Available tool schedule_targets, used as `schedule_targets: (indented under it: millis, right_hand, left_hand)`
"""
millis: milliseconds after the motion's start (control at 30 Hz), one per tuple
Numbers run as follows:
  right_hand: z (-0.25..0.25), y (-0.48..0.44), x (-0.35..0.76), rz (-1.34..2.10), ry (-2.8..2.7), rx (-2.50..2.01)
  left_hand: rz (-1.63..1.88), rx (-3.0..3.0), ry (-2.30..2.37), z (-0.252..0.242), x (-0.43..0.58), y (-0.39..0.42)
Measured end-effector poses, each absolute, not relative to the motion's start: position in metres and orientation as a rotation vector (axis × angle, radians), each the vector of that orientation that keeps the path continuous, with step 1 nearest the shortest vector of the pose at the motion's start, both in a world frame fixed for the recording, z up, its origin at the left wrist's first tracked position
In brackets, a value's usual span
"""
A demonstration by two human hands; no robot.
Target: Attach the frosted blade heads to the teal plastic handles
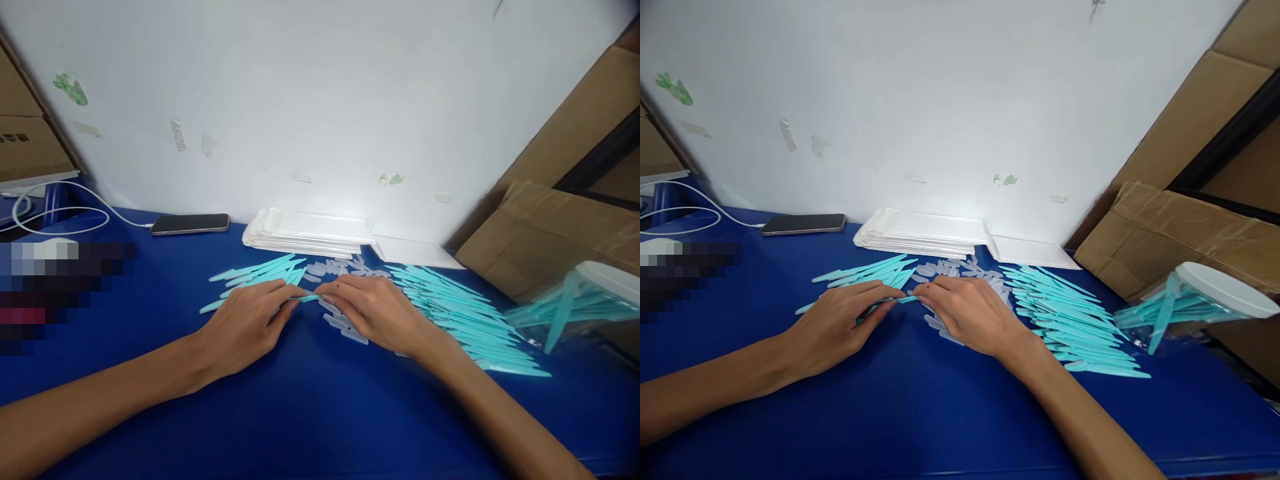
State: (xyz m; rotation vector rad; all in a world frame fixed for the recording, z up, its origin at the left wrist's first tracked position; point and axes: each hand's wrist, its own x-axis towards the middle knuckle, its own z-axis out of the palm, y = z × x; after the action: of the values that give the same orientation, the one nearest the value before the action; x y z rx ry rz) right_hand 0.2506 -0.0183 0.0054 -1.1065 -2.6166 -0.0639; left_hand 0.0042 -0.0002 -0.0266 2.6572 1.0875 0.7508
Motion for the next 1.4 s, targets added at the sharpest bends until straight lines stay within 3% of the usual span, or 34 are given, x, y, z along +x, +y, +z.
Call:
schedule_targets:
  millis: [1400]
  right_hand:
    - [0.0055,-0.0193,0.2513,-0.126,-2.644,-1.116]
  left_hand:
    - [0.759,2.673,1.089,-0.0275,0.0045,0.0]
